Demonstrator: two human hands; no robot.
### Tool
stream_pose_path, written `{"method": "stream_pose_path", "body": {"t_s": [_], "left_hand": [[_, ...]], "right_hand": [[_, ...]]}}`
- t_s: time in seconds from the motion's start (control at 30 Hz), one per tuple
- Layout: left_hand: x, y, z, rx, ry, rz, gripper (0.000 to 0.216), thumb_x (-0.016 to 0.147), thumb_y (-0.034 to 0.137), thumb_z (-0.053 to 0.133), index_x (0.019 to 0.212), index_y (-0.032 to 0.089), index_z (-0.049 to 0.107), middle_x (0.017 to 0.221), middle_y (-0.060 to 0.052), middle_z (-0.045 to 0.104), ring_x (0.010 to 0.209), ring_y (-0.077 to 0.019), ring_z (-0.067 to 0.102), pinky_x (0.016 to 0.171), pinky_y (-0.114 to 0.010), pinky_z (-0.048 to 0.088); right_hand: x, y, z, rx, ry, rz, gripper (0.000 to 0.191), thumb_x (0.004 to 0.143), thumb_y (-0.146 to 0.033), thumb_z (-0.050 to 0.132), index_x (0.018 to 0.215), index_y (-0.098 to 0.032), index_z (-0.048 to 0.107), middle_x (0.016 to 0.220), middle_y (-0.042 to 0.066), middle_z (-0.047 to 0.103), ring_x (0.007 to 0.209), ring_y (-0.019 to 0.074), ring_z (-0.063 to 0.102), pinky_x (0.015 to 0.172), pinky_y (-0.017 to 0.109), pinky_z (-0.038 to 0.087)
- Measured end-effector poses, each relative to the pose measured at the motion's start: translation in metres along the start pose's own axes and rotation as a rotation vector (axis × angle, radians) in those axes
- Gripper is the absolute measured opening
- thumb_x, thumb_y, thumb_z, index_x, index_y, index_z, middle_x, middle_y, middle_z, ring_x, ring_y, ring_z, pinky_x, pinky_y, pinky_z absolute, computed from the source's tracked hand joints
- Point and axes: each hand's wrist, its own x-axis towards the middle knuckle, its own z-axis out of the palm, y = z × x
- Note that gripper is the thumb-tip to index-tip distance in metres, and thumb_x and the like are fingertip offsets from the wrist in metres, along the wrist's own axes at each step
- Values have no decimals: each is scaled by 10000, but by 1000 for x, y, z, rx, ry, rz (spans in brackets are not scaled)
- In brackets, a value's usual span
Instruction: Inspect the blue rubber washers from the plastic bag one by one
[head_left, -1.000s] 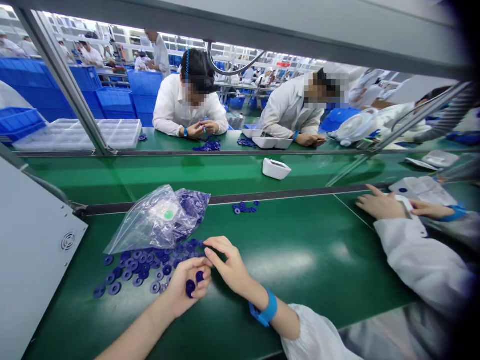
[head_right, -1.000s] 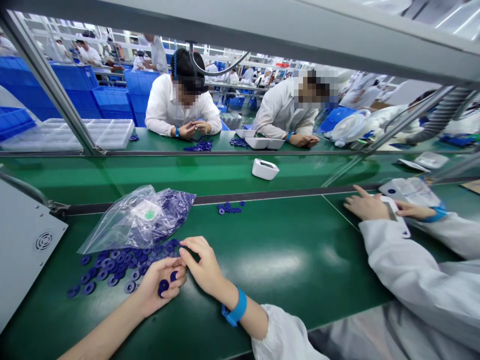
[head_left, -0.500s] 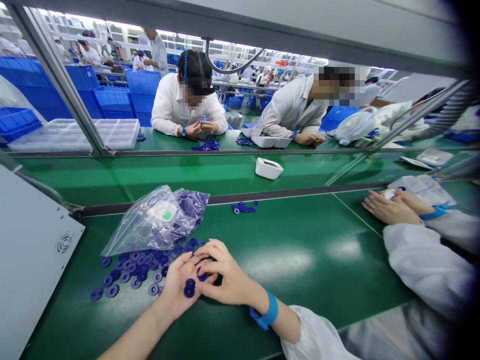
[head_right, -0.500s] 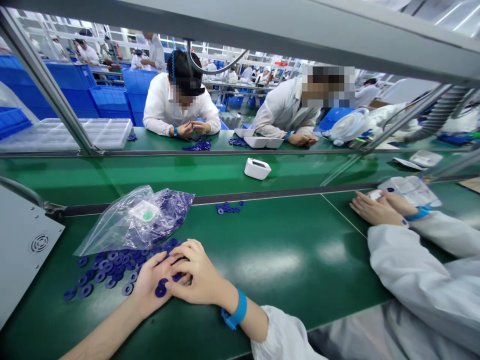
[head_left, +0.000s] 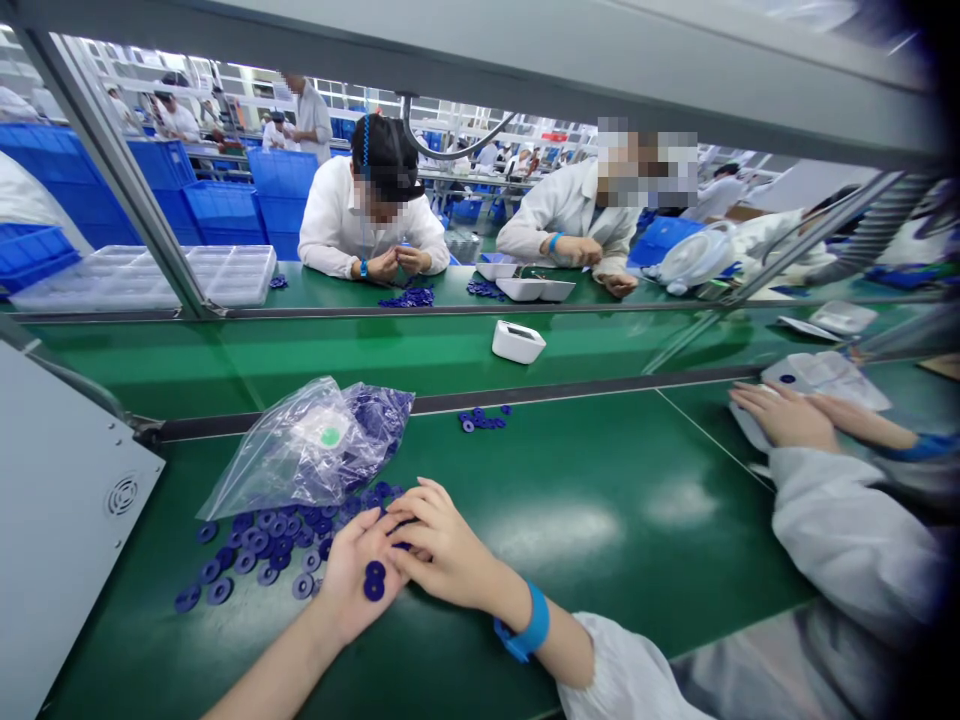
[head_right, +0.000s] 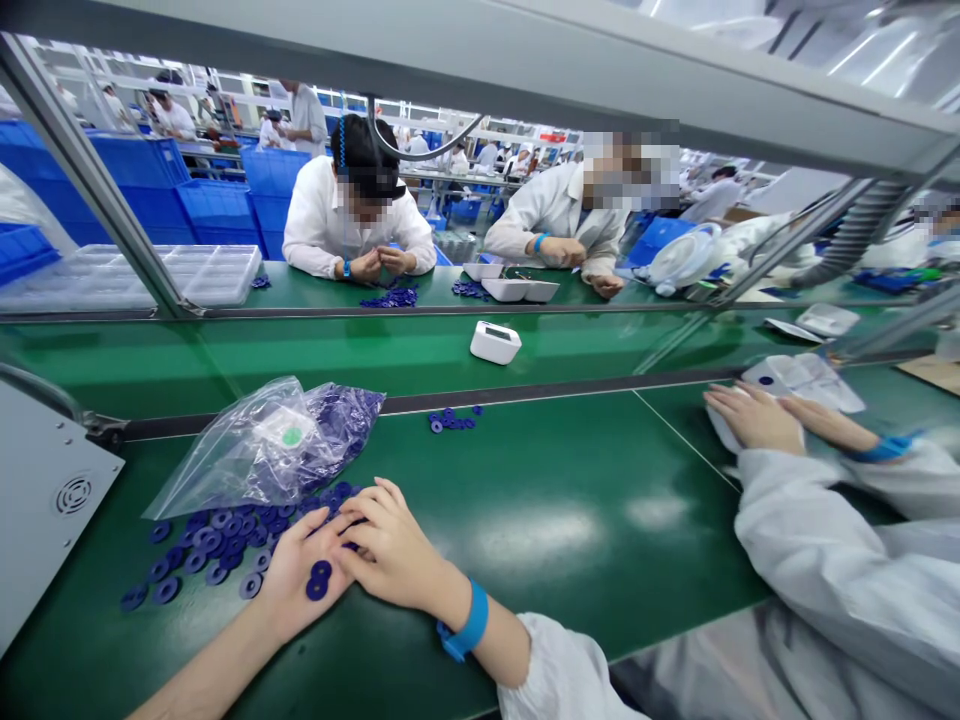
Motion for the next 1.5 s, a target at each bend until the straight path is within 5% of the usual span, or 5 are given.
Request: {"method": "stream_pose_path", "body": {"t_s": [0.33,0.63,1.07,1.5], "left_hand": [[3,-5,-5,38,27,-27,292,963,255,379,953,79,612,771,-36,628,514,-72,528,664,-255,506],[4,-6,-8,80,117,-18,300,963,272,400,776,114,572,640,-14,546,593,-128,559,676,-276,481],[6,-8,-10,123,87,-41,235,942,265,442,773,132,535,599,7,506,491,-110,489,535,-236,380],[3,-2,-13,164,-32,-115,329,799,391,710,810,132,508,602,71,507,301,9,234,347,-155,117]], "right_hand": [[-3,6,5,21,160,-158,146,904,-318,616,823,-211,672,878,29,649,881,169,551,1042,505,376],[-3,11,3,10,311,-156,142,942,-263,557,950,-194,682,670,1,563,680,143,503,869,452,485],[-4,6,5,92,273,-76,250,893,-153,607,1142,-171,592,960,83,672,902,199,583,935,475,463],[0,0,1,262,221,68,149,833,-154,686,977,-181,658,939,73,654,908,201,555,815,371,494]]}}
